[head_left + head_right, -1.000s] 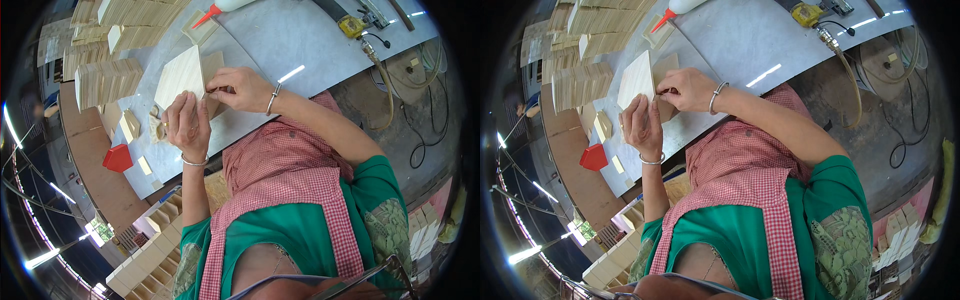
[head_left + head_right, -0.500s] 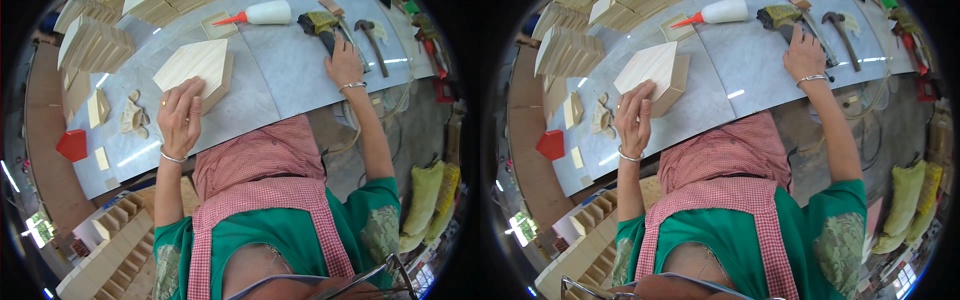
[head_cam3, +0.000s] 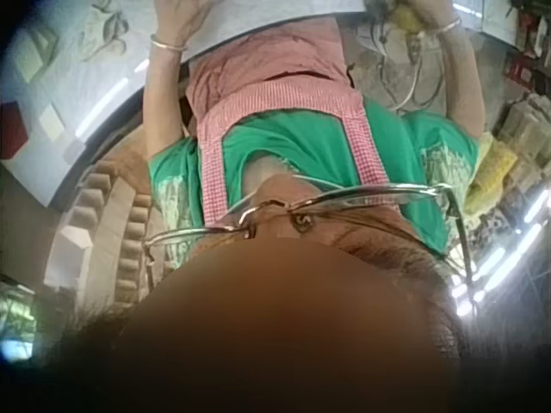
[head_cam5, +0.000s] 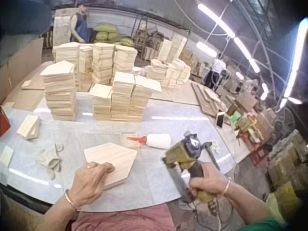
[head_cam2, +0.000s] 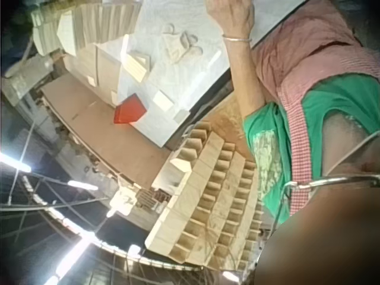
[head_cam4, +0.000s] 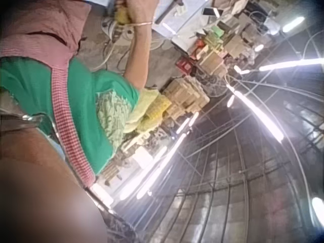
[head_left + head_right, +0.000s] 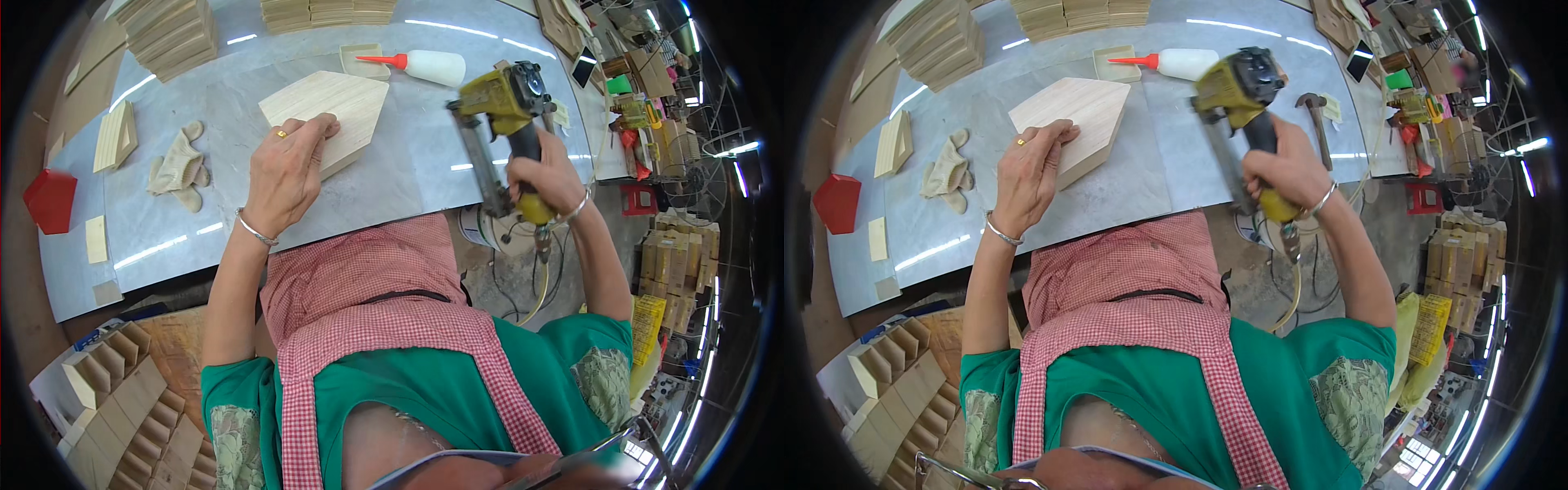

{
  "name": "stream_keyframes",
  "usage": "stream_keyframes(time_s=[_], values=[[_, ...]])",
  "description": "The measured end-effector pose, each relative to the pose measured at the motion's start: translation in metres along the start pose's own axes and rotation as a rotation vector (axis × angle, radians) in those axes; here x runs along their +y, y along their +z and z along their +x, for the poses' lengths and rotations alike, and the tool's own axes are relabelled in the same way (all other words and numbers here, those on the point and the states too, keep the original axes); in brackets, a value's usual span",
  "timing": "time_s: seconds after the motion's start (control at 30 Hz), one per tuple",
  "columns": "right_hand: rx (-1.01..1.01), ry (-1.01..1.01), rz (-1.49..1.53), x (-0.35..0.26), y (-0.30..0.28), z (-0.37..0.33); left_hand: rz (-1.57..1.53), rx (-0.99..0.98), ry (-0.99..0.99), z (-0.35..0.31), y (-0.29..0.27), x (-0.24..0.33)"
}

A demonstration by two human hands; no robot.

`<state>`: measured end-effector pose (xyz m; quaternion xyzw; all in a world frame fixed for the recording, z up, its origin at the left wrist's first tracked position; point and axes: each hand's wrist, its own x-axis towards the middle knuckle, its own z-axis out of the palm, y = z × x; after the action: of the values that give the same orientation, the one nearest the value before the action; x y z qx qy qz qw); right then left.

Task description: The person assembles wooden birdhouses from wooden boards by applying wood glue with a glue bottle and then securing the pieces with a nail gun.

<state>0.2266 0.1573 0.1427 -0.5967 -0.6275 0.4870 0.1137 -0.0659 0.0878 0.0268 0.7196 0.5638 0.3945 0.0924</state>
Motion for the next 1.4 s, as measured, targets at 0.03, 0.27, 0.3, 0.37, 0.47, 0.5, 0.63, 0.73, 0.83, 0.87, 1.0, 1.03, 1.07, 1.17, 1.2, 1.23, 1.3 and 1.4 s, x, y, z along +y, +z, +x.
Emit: stream_keyframes(time_s=[0.03,0.27,0.3,0.37,0.47,0.5,0.63,0.73,0.83,0.87,1.0,1.03,1.07,1.17,1.2,1.23,1.3,1.4], values=[[-0.035,-0.009,0.008,-0.013,0.01,-0.011,-0.006,0.008,0.006,0.0,0.0,-0.001],[-0.271,-0.037,-0.032,-0.053,0.044,-0.023,-0.008,0.012,0.039,0.002,0.002,-0.004],[-0.273,-0.038,-0.038,-0.054,0.045,-0.022,-0.009,0.017,0.035,0.001,0.002,-0.005],[-0.289,-0.038,-0.036,-0.053,0.048,-0.02,0.001,0.024,0.047,-0.001,0.004,-0.007],[-0.286,-0.026,-0.058,-0.05,0.049,-0.017,-0.001,0.013,0.041,0.0,0.005,-0.007],[-0.289,-0.026,-0.06,-0.051,0.05,-0.017,-0.001,0.014,0.038,-0.001,0.005,-0.007],[-0.293,-0.024,-0.075,-0.054,0.053,-0.015,-0.007,0.018,0.042,-0.003,0.005,-0.009],[-0.294,-0.018,-0.078,-0.054,0.053,-0.014,-0.012,0.02,0.044,-0.002,0.006,-0.01],[-0.3,-0.023,-0.09,-0.053,0.052,-0.013,-0.016,0.016,0.044,-0.001,0.005,-0.01],[-0.304,-0.032,-0.107,-0.054,0.051,-0.012,-0.018,0.013,0.042,-0.001,0.004,-0.01],[-0.327,-0.022,-0.15,-0.059,0.049,-0.007,-0.029,0.003,0.028,0.001,0.003,-0.011],[-0.34,-0.029,-0.179,-0.06,0.048,-0.006,-0.03,0.004,0.029,0.001,0.003,-0.011],[-0.354,-0.036,-0.208,-0.062,0.048,-0.005,-0.032,0.005,0.03,0.002,0.002,-0.012],[-0.361,-0.04,-0.282,-0.071,0.05,-0.008,-0.056,-0.031,-0.02,0.003,-0.003,-0.011],[-0.369,-0.04,-0.282,-0.072,0.052,-0.008,-0.053,-0.033,-0.027,0.003,-0.003,-0.013],[-0.351,-0.061,-0.317,-0.073,0.053,-0.009,-0.087,-0.044,-0.032,0.004,-0.002,-0.015],[-0.34,-0.087,-0.358,-0.073,0.055,-0.012,-0.118,-0.049,-0.046,0.005,-0.002,-0.019],[-0.357,-0.063,-0.188,-0.073,0.06,-0.021,-0.217,-0.068,-0.029,0.007,-0.006,-0.021]])
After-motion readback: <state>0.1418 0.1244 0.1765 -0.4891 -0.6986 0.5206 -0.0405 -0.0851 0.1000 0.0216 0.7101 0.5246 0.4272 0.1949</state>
